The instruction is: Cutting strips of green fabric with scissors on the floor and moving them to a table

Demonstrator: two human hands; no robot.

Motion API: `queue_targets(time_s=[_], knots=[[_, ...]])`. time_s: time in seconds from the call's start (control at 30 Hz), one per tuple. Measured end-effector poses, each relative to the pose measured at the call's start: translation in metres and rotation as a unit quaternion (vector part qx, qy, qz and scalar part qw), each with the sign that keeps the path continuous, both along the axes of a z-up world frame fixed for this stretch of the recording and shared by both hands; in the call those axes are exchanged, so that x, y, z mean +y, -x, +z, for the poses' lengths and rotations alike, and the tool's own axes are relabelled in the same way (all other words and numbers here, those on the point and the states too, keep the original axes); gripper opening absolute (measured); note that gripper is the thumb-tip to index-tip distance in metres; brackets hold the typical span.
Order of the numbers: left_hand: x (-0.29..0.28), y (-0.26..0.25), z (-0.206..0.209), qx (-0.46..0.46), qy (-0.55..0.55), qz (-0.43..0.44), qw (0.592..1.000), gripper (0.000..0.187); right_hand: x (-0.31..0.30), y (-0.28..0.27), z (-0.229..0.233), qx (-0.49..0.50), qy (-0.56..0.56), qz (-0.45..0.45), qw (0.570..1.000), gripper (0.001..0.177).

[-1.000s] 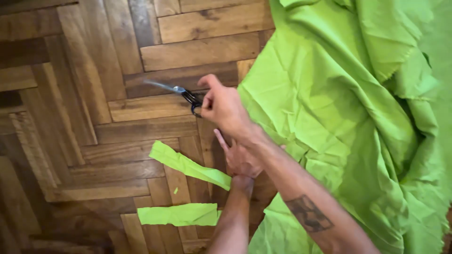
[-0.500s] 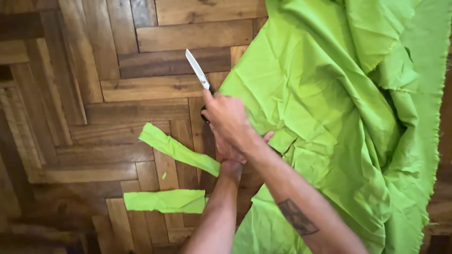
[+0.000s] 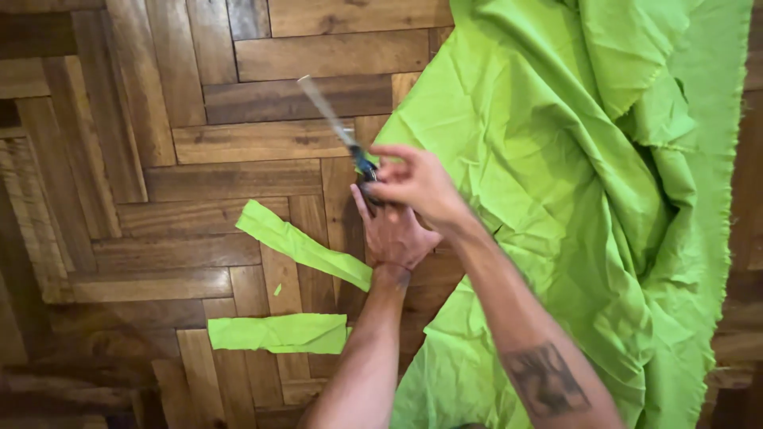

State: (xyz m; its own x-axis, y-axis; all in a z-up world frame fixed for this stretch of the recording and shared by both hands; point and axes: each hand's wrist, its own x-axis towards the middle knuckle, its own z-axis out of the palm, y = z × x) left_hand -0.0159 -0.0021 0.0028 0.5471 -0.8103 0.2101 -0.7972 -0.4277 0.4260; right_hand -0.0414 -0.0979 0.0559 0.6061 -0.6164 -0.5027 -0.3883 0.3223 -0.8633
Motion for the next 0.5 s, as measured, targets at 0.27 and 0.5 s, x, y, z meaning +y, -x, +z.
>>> queue_targets(time_s=[0.27, 0.5], knots=[[0.041, 0.035, -0.021, 0.060, 0.030, -0.138, 0.988, 0.084, 0.027, 0.197, 0.049, -0.175, -0.175, -0.110, 0.963, 0.056], [0.030, 0.049, -0.019, 0.021, -0.169, -0.051, 0.984, 0.117, 0.052, 0.307, 0.045, -0.099, -0.243, 0.098, 0.960, 0.062]])
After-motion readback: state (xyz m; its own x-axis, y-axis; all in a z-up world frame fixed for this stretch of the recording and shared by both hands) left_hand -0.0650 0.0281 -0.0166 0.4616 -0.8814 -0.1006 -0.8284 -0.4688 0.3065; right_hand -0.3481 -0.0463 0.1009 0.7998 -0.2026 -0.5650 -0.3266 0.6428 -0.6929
